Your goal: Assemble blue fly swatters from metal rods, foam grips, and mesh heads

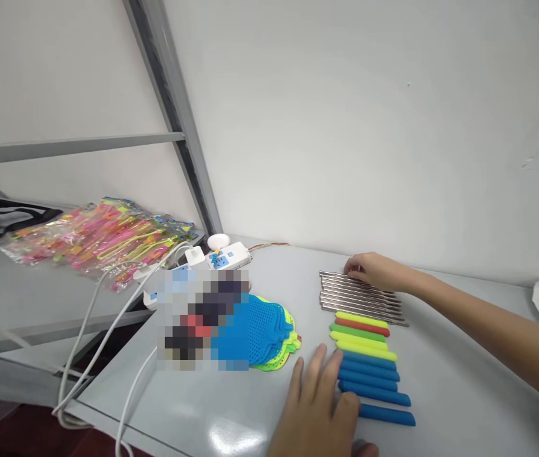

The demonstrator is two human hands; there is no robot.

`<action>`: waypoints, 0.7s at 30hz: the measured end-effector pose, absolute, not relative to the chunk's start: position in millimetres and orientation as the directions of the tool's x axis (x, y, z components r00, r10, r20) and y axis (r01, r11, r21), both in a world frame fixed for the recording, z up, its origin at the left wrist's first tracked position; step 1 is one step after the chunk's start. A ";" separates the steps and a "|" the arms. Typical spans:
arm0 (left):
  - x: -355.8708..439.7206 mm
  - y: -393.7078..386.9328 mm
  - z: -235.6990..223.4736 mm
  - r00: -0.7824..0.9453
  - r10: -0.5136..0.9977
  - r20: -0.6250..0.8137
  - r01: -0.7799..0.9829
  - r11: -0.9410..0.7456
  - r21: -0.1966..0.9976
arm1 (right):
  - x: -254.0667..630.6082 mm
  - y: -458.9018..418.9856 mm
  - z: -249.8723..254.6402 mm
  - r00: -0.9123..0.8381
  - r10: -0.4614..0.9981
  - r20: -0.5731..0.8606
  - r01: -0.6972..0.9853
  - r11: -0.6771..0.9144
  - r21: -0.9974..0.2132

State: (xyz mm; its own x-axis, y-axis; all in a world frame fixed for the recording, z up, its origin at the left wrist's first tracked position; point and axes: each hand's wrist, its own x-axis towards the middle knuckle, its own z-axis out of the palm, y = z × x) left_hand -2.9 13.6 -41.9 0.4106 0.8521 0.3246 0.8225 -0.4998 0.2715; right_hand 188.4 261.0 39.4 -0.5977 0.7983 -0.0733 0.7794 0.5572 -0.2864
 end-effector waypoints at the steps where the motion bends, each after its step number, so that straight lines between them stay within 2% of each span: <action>1: -2.6 13.1 -41.5 0.409 0.851 0.329 0.822 -0.500 0.273 | 188.2 262.3 39.5 -0.606 0.791 -0.085 0.775 0.561 -0.291; 7: -8.2 15.3 -30.7 0.461 0.839 0.288 0.790 -0.536 0.297 | 180.0 267.1 41.7 -0.621 0.780 -0.070 0.762 0.580 -0.289; 13: -5.3 8.7 -4.2 0.430 0.879 0.205 0.808 -0.476 0.346 | 188.6 248.9 77.3 -0.489 0.853 0.180 0.798 0.521 -0.303; 15: -3.6 5.9 1.8 0.412 0.889 0.202 0.814 -0.458 0.356 | 195.5 224.6 92.5 -0.371 0.862 0.347 0.772 0.493 -0.400; 17: -2.9 4.1 4.9 0.404 0.889 0.213 0.811 -0.456 0.365 | 201.2 189.0 100.5 -0.159 0.837 0.524 0.598 0.504 -0.623; 19: -3.1 3.2 6.2 0.407 0.884 0.230 0.805 -0.467 0.366 | 204.6 145.9 98.8 0.001 0.846 0.533 0.331 0.502 -0.799; 21: -3.6 2.9 6.7 0.419 0.872 0.252 0.797 -0.486 0.358 | 206.2 102.1 89.3 0.083 0.879 0.469 0.151 0.455 -0.878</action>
